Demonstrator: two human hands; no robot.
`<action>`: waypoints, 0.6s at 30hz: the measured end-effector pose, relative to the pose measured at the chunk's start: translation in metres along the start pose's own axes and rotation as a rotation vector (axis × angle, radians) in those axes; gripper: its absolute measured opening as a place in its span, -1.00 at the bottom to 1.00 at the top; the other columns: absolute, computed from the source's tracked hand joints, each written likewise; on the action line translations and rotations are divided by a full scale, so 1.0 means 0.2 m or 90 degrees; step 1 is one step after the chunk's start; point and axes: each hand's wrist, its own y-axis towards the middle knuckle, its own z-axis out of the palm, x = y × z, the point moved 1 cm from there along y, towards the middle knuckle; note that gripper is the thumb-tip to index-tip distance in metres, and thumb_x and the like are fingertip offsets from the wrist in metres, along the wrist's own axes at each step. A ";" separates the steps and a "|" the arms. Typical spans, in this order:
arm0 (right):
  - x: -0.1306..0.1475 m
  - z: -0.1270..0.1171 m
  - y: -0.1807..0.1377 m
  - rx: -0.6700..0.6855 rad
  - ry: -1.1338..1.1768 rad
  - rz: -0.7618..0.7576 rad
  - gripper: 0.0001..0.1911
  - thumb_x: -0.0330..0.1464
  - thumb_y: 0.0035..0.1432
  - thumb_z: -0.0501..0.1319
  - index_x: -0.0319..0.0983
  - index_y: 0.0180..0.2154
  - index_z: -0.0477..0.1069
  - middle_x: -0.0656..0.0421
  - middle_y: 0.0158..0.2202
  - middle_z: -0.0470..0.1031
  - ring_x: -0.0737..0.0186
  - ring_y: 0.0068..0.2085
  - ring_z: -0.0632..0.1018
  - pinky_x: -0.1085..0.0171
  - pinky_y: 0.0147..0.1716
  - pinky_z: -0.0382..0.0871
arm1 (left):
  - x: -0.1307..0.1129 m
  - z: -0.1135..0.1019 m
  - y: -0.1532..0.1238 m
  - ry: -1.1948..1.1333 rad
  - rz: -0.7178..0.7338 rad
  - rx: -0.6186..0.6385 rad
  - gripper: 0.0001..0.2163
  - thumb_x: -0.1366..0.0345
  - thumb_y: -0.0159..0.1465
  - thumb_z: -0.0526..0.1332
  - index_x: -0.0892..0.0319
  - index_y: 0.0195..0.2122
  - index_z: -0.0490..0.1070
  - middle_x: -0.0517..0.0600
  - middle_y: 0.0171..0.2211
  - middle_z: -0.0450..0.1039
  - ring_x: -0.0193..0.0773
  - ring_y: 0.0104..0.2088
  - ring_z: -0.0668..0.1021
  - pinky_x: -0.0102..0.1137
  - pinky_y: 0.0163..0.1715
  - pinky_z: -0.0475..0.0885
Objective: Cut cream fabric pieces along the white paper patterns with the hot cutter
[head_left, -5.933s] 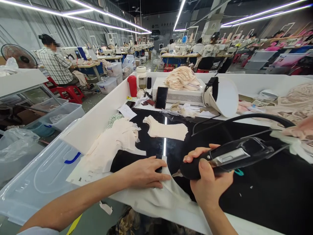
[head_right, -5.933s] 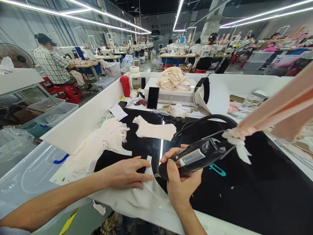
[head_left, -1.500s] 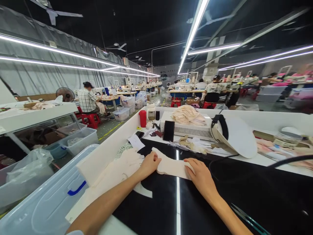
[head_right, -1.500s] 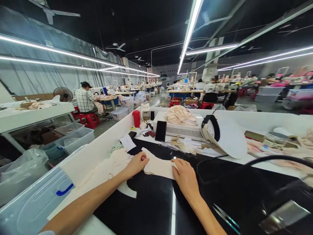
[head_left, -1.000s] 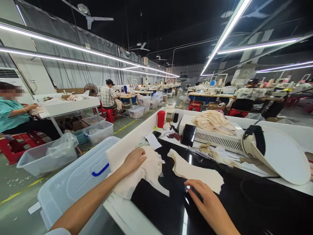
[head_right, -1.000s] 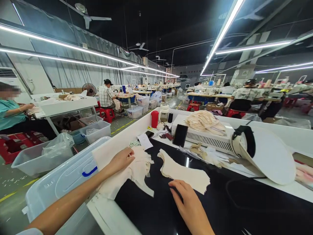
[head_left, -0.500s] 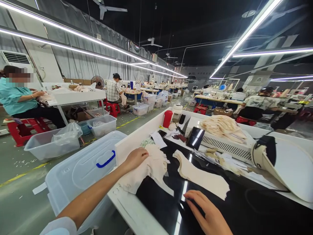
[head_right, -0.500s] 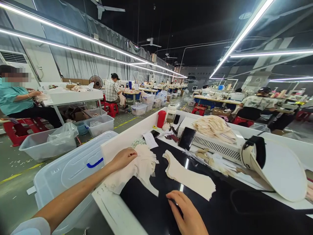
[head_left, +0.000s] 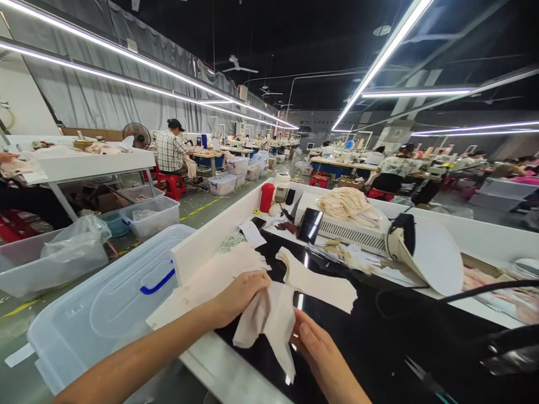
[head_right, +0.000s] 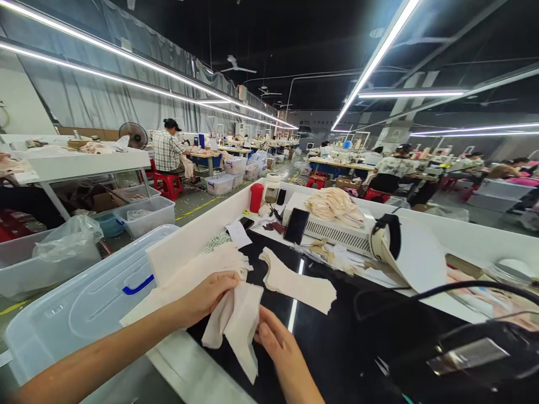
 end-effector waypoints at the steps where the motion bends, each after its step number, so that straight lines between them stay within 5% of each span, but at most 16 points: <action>1: 0.00 0.03 -0.01 0.019 0.032 0.012 -0.25 0.23 0.07 0.35 -0.18 0.06 0.60 -0.03 -0.03 0.67 -0.11 0.02 0.64 -0.03 0.14 0.48 | 0.00 0.03 0.00 -0.006 -0.013 0.020 -0.73 0.04 0.22 0.11 0.13 -0.44 0.20 -0.15 -0.49 0.12 -0.34 -0.47 0.19 -0.42 -0.46 0.17; 7: 0.04 0.09 -0.09 -0.054 0.039 0.002 -0.39 0.14 0.01 0.46 -0.21 -0.12 0.65 0.06 -0.25 0.67 0.01 -0.20 0.64 0.06 -0.02 0.53 | 0.04 0.13 0.01 0.010 -0.075 0.106 -0.59 -0.13 0.22 0.23 0.15 -0.37 0.28 -0.15 -0.45 0.21 -0.35 -0.44 0.23 -0.43 -0.47 0.11; 12: 0.03 0.06 -0.12 -0.034 0.023 0.006 -0.33 0.20 -0.04 0.44 -0.22 -0.16 0.62 0.10 -0.33 0.62 0.08 -0.27 0.61 0.14 -0.14 0.54 | 0.07 0.16 0.04 0.078 -0.052 0.143 -0.57 -0.14 0.20 0.27 0.19 -0.31 0.42 -0.12 -0.42 0.31 -0.32 -0.40 0.29 -0.43 -0.42 0.15; 18: -0.08 0.03 -0.14 -0.016 -0.074 0.054 -0.29 0.30 -0.14 0.41 -0.24 -0.36 0.56 0.28 -0.59 0.31 0.37 -0.56 0.31 0.34 -0.52 0.32 | 0.09 0.20 0.03 0.116 -0.033 0.132 -0.67 -0.03 0.24 0.21 0.18 -0.37 0.38 -0.14 -0.47 0.25 -0.34 -0.43 0.26 -0.43 -0.43 0.13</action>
